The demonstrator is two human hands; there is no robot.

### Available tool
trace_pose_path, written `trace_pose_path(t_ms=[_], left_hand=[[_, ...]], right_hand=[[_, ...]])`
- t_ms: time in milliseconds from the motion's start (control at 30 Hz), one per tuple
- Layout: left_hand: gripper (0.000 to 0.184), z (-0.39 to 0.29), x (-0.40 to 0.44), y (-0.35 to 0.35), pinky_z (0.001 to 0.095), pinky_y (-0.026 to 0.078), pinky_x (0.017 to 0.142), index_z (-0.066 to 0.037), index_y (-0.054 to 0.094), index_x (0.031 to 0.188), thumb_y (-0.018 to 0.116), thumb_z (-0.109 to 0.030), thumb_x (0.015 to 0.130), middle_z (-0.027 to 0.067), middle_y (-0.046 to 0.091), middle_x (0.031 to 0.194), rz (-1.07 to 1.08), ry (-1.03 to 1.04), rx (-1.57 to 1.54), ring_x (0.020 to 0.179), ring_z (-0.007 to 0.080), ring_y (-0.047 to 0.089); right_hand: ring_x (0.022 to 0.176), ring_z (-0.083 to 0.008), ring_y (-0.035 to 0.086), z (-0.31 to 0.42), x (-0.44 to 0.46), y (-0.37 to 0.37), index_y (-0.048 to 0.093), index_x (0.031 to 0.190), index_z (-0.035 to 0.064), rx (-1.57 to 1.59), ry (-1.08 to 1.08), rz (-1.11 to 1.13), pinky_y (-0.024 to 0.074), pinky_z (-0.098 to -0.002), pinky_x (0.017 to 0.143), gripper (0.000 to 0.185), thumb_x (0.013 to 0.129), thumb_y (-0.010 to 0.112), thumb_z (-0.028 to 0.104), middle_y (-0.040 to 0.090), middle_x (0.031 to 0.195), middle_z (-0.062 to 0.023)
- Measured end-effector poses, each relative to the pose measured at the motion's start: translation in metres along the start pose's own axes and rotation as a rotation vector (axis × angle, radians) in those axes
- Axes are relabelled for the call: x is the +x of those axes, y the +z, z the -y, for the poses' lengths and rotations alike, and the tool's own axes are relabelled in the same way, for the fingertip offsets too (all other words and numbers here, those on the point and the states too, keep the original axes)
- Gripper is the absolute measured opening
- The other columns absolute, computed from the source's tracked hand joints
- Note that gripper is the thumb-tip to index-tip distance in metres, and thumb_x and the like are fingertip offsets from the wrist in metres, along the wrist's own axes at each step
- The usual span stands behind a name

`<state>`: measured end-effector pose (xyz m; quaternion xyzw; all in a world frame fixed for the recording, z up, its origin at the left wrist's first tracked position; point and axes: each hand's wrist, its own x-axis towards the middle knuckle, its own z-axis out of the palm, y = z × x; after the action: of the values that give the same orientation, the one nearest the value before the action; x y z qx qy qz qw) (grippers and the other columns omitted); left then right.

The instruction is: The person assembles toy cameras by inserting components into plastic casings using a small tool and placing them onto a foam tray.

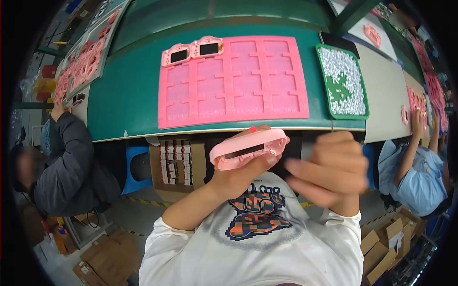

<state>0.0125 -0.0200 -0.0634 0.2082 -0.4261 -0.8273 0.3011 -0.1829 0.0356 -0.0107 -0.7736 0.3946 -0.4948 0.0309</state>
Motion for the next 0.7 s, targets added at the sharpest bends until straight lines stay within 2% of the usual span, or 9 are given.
trace_pose_path(t_ms=[33, 67, 133, 200, 267, 500, 700], left_hand=[[0.044, 0.001, 0.0, 0.001, 0.0331, 0.051, 0.09, -0.001, 0.061, 0.132, 0.067, 0.002, 0.088, 0.0149, 0.066, 0.126, 0.029, 0.059, 0.007, 0.104, 0.0243, 0.063], [0.039, 0.002, 0.0, 0.002, 0.032, 0.051, 0.086, -0.001, 0.065, 0.127, 0.066, 0.003, 0.089, 0.0147, 0.067, 0.12, 0.056, 0.116, 0.012, 0.099, 0.0236, 0.062], [0.034, 0.004, -0.003, 0.005, 0.0308, 0.05, 0.082, 0.0, 0.068, 0.122, 0.065, 0.005, 0.089, 0.0146, 0.069, 0.114, 0.091, 0.148, 0.016, 0.095, 0.0229, 0.062], [0.034, 0.0, -0.004, 0.006, 0.0296, 0.048, 0.08, 0.0, 0.068, 0.121, 0.064, 0.005, 0.088, 0.0144, 0.068, 0.113, 0.162, 0.18, 0.151, 0.091, 0.0213, 0.059], [0.034, -0.005, -0.003, 0.008, 0.0283, 0.045, 0.077, 0.001, 0.068, 0.12, 0.062, 0.005, 0.088, 0.0142, 0.068, 0.112, 0.237, 0.236, 0.29, 0.087, 0.0196, 0.055], [0.032, -0.008, -0.005, 0.016, 0.029, 0.044, 0.079, 0.001, 0.069, 0.118, 0.063, 0.004, 0.086, 0.0138, 0.067, 0.109, 0.266, 0.205, 0.267, 0.087, 0.0194, 0.056], [0.033, -0.003, -0.003, 0.02, 0.0295, 0.044, 0.078, 0.001, 0.069, 0.118, 0.064, 0.004, 0.086, 0.0131, 0.067, 0.107, 0.274, 0.183, 0.209, 0.087, 0.0193, 0.055]], right_hand=[[0.045, -0.0124, 0.03, 0.01, 0.003, -0.007, 0.073, 0.083, 0.0051, 0.085, 0.049, -0.036, 0.0255, -0.0276, 0.043, 0.007, 0.079, 0.077, 0.009, 0.047, 0.061, 0.0018], [0.044, -0.0123, 0.029, 0.016, 0.006, -0.017, 0.07, 0.082, 0.0061, 0.32, 0.073, -0.113, 0.0247, -0.0276, 0.043, 0.006, 0.081, 0.075, 0.01, 0.046, 0.06, 0.0017], [0.043, -0.012, 0.026, 0.023, 0.008, -0.02, 0.064, 0.078, 0.0082, 1.04, -0.004, -0.224, 0.0231, -0.0276, 0.042, 0.011, 0.086, 0.07, 0.013, 0.044, 0.058, 0.0015], [0.041, -0.0118, 0.023, 0.024, 0.01, -0.017, 0.058, 0.075, 0.0102, 1.31, -0.025, -0.235, 0.0215, -0.0276, 0.041, 0.019, 0.091, 0.066, 0.016, 0.042, 0.056, 0.0013], [0.04, -0.0116, 0.021, 0.023, 0.007, -0.012, 0.052, 0.072, 0.0123, 1.4, -0.013, -0.235, 0.0199, -0.0276, 0.04, 0.027, 0.096, 0.061, 0.019, 0.04, 0.054, 0.0011], [0.036, -0.0107, 0.011, 0.026, -0.001, -0.006, 0.031, 0.061, 0.0194, 1.45, 0.003, -0.244, 0.0143, -0.0276, 0.038, 0.056, 0.114, 0.046, 0.03, 0.033, 0.047, 0.0005], [0.036, -0.0107, 0.011, 0.035, -0.006, -0.011, 0.031, 0.061, 0.0192, 1.366, -0.009, -0.257, 0.0146, -0.0278, 0.038, 0.057, 0.114, 0.046, 0.034, 0.033, 0.047, -0.0003]])
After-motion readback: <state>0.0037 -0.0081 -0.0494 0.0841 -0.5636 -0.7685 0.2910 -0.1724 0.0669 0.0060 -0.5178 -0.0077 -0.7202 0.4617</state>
